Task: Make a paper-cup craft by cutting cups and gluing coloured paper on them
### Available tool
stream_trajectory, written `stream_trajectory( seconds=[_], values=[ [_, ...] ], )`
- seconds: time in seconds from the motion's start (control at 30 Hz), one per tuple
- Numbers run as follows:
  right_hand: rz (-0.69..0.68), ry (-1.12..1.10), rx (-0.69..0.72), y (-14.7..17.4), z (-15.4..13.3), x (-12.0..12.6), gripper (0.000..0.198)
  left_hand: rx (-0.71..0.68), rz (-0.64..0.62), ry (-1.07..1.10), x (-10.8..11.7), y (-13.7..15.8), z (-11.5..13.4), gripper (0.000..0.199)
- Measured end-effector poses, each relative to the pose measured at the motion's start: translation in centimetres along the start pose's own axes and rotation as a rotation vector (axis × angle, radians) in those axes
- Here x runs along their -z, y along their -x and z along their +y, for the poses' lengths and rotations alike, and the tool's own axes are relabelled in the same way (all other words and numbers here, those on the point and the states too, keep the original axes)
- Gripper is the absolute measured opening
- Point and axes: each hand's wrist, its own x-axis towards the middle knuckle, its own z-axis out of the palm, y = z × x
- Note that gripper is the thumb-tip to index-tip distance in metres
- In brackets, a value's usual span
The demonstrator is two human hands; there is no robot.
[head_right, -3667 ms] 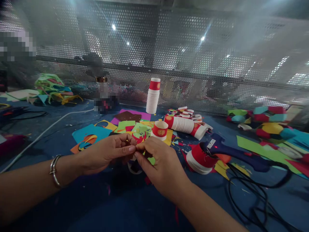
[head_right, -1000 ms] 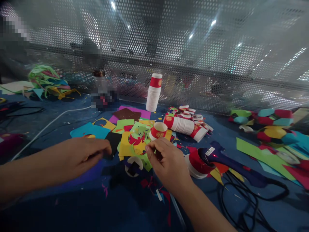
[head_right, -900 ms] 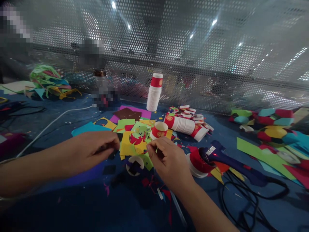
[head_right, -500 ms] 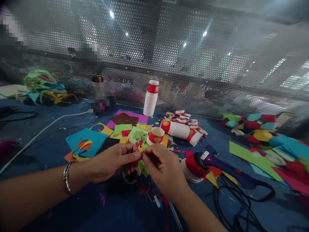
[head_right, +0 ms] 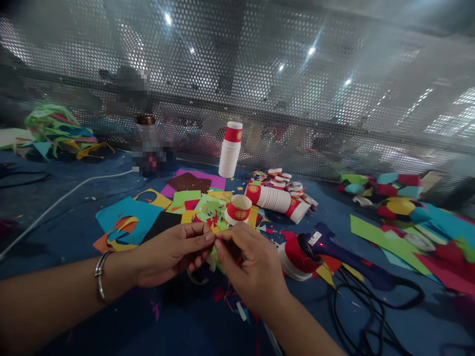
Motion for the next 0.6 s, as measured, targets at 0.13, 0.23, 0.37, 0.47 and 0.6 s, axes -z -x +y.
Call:
stream_trajectory(
  seconds=[0.13, 0.23, 0.37, 0.47, 0.6],
  values=[
    [0.041, 0.001, 0.0, 0.19, 0.21, -0.17, 0.011, 0.039, -0.024, 0.077, -0.24, -0.26, -0.07, 0.036],
    [0.047, -0.015, 0.017, 0.24, 0.16, -0.24, 0.013, 0.069, -0.042, 0.089, -0.3, -0.2, -0.03, 0.035],
    [0.073, -0.063, 0.016, 0.12, -0.06, -0.16, 0.012, 0.081, -0.053, 0.118, -0.2, -0.08, -0.04, 0.029],
    [0.083, -0.094, -0.006, 0.05, -0.13, 0.0, 0.01, 0.089, -0.087, 0.153, 0.05, -0.23, -0.09, 0.025],
    [0.056, -0.089, -0.047, 0.07, 0.0, 0.13, 0.007, 0.093, -0.07, 0.164, 0.26, -0.46, 0.02, 0.026]
  ],
)
